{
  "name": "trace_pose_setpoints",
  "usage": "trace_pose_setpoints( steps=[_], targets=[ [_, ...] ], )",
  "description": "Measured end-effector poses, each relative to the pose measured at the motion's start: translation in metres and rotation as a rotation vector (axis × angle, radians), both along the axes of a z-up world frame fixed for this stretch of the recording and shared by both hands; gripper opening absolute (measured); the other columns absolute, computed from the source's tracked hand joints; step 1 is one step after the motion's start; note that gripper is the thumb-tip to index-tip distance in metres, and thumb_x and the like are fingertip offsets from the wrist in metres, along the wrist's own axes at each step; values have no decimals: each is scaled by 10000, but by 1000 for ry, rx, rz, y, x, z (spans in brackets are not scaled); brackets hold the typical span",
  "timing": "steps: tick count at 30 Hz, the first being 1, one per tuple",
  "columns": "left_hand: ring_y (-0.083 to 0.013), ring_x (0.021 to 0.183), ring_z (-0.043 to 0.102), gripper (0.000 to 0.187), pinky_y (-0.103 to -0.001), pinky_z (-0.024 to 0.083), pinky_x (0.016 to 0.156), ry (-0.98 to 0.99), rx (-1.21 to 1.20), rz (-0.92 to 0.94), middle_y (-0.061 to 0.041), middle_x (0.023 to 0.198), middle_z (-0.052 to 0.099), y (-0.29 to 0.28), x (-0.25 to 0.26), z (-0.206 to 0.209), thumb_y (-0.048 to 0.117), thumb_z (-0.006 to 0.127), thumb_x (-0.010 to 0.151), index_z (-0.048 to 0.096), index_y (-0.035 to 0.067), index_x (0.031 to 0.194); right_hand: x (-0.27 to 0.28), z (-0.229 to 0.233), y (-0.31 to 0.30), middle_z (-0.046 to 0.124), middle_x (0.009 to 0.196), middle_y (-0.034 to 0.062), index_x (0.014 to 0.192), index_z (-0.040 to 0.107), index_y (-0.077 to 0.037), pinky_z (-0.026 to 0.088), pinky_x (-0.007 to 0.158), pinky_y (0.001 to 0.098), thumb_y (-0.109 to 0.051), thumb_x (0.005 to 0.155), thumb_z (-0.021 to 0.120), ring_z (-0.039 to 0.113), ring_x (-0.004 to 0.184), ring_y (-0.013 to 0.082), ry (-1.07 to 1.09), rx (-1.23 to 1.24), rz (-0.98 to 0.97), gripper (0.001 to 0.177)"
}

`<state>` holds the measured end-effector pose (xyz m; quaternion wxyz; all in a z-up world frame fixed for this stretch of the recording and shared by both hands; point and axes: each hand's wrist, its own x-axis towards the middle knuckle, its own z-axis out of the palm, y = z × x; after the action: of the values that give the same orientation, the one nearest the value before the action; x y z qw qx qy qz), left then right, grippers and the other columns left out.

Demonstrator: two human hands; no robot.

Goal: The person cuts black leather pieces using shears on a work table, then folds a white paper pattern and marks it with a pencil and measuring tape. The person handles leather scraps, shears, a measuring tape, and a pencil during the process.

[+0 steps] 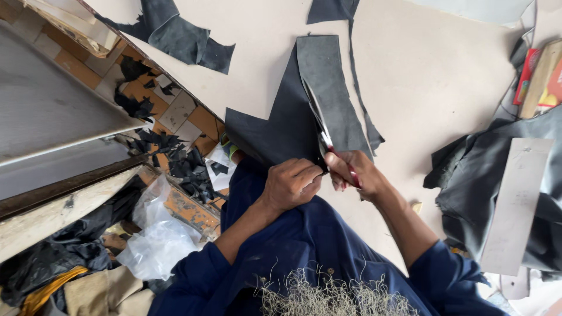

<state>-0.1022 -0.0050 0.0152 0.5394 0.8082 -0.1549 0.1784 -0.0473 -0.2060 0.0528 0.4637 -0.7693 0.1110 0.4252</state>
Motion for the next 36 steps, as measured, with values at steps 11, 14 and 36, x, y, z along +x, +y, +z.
trace_pose_setpoints(
  steps=[11, 14, 36],
  targets=[
    [-161, 641, 648, 108, -292, 535, 558, 18, 4, -7, -21, 797, 669, 18, -5, 4, 43, 773, 795, 718, 56, 887, 15, 4, 38, 556, 508, 38, 625, 576, -77, 441, 411, 246, -650, 885, 588, 573, 441, 119, -15, 94, -116, 629],
    [-176, 633, 653, 115, -306, 534, 553, 27, 14, -27, -29, 775, 666, 26, -3, 7, 50, 781, 777, 727, 54, 879, 19, -3, 48, 531, 519, 35, 620, 551, -76, 434, 402, 264, -659, 866, 613, 548, 440, 134, -14, 79, -136, 636],
    [-169, 674, 705, 129, -348, 564, 604, 441, 209, -143, -26, 816, 719, 51, 83, 47, 241, 716, 850, 700, 114, 853, 1, 32, -54, 680, 1117, 181, 1180, 661, 2, 544, 890, 414, -242, 941, 726, 654, 1031, 299, -1316, -823, 183, 347]
  ],
)
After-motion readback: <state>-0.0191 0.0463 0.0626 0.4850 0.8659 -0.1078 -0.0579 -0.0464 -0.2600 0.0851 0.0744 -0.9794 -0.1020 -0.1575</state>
